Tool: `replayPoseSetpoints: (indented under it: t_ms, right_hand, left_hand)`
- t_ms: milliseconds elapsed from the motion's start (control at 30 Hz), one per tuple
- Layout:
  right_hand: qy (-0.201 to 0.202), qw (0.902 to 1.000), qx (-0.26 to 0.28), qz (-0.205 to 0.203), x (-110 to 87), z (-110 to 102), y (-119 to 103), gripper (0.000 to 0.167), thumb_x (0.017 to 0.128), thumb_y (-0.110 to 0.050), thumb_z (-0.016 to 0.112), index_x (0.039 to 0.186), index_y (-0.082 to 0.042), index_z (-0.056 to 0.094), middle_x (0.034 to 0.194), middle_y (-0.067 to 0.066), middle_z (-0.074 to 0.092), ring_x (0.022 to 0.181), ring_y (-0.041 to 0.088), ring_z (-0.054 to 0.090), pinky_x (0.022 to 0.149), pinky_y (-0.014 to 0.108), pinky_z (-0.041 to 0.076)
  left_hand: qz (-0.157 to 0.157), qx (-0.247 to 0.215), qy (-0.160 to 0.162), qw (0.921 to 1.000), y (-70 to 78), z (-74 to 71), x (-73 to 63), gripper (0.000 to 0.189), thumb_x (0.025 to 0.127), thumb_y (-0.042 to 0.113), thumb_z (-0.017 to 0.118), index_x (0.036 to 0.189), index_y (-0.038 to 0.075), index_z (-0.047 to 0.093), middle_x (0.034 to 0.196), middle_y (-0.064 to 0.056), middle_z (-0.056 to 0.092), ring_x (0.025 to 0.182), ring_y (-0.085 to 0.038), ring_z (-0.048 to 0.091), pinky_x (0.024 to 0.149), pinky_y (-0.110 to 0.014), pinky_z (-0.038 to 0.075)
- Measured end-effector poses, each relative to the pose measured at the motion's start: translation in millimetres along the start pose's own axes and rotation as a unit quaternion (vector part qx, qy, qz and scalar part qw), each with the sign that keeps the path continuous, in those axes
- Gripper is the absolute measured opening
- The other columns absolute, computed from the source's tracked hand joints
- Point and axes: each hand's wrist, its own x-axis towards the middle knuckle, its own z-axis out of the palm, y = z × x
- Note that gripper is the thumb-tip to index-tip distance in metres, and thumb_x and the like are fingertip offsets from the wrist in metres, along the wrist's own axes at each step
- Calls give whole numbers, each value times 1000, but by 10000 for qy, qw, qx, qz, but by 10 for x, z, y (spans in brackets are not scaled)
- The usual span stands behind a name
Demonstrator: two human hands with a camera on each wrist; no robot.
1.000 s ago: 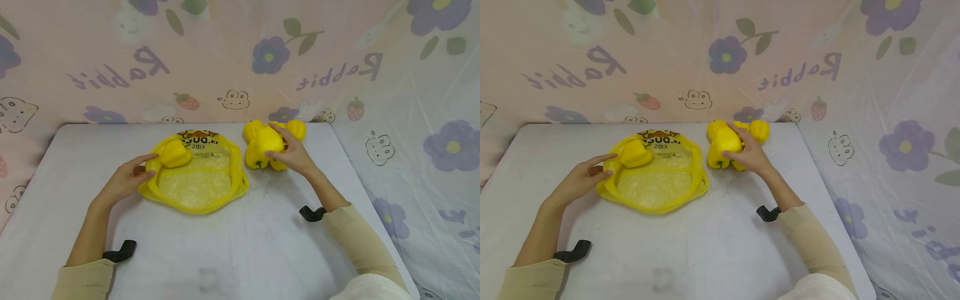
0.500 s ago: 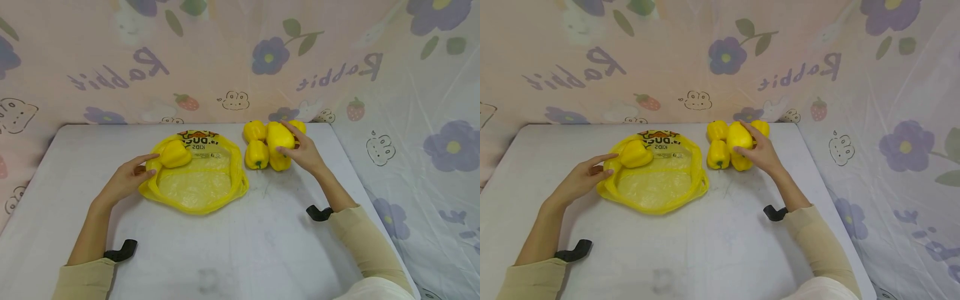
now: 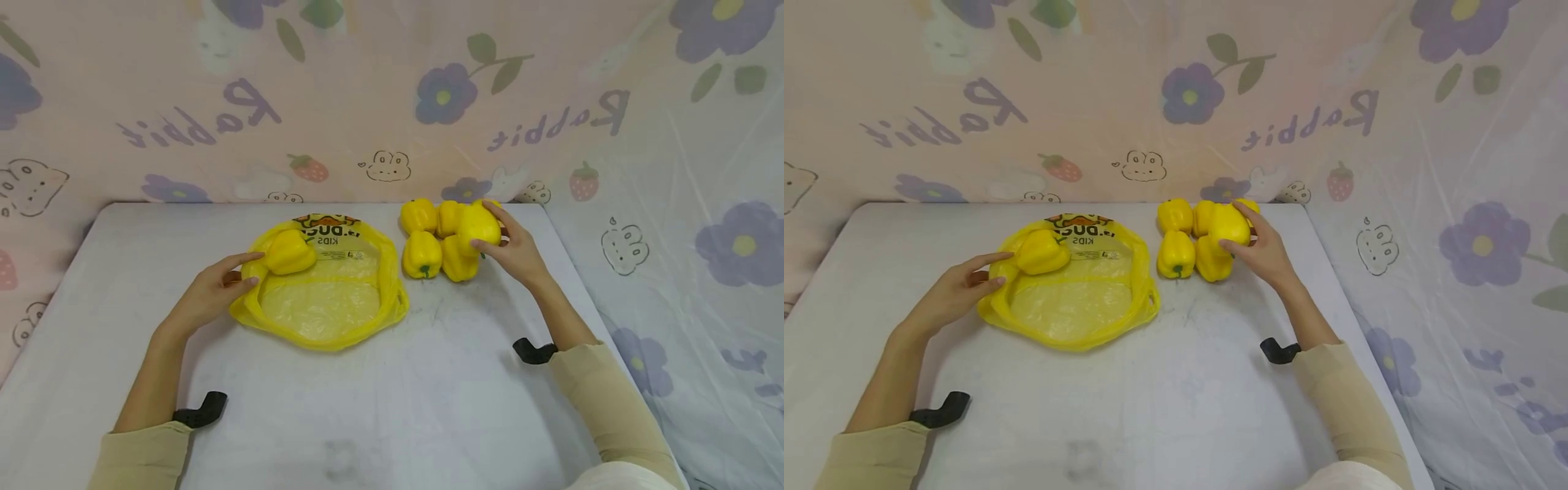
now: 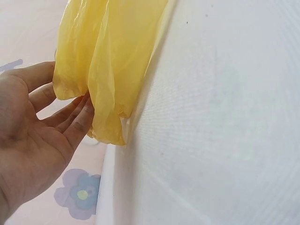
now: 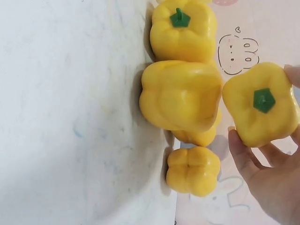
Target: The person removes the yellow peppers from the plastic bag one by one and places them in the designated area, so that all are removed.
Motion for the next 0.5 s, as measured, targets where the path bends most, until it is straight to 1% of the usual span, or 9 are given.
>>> replayPoseSetpoints:
  t_ms: [100,200,233,400,500]
  right_hand:
    - [76,10000,-8,25,-16,-38,43,76,91,-30,74,155,-32,33,159,1,31,125,34,46,97,46,46]
    - [190,9998,-48,87,-34,-83,73,76,92,-31,73,156,-32,32,159,3,32,125,34,45,97,46,46]
    - [220,9997,-41,123,-40,-97,86,76,92,-31,72,156,-31,31,158,4,33,124,34,45,97,45,46]
    - [308,9988,49,390,-61,-143,184,79,92,-32,72,158,-28,29,156,6,35,123,34,45,94,39,45]
    - [343,9981,57,513,-72,-160,247,80,92,-34,73,158,-28,29,158,5,33,124,34,45,95,40,46]
  left_hand:
    - [2,28,18,10000,1,3,7,51,101,34,58,149,19,46,149,-18,44,117,-37,53,86,-31,50]
    - [9,35,31,10000,5,6,8,51,101,34,58,149,19,47,148,-18,45,114,-35,54,83,-25,50]
    - [3,32,31,10000,8,7,6,51,101,34,58,149,19,47,146,-18,47,111,-34,54,81,-25,50]
    - [-8,14,22,10000,15,9,-15,51,102,34,58,149,18,46,146,-19,47,111,-34,55,82,-27,49]
    - [-2,13,33,10000,11,13,-17,52,102,34,57,149,18,46,146,-19,46,111,-33,55,82,-25,49]
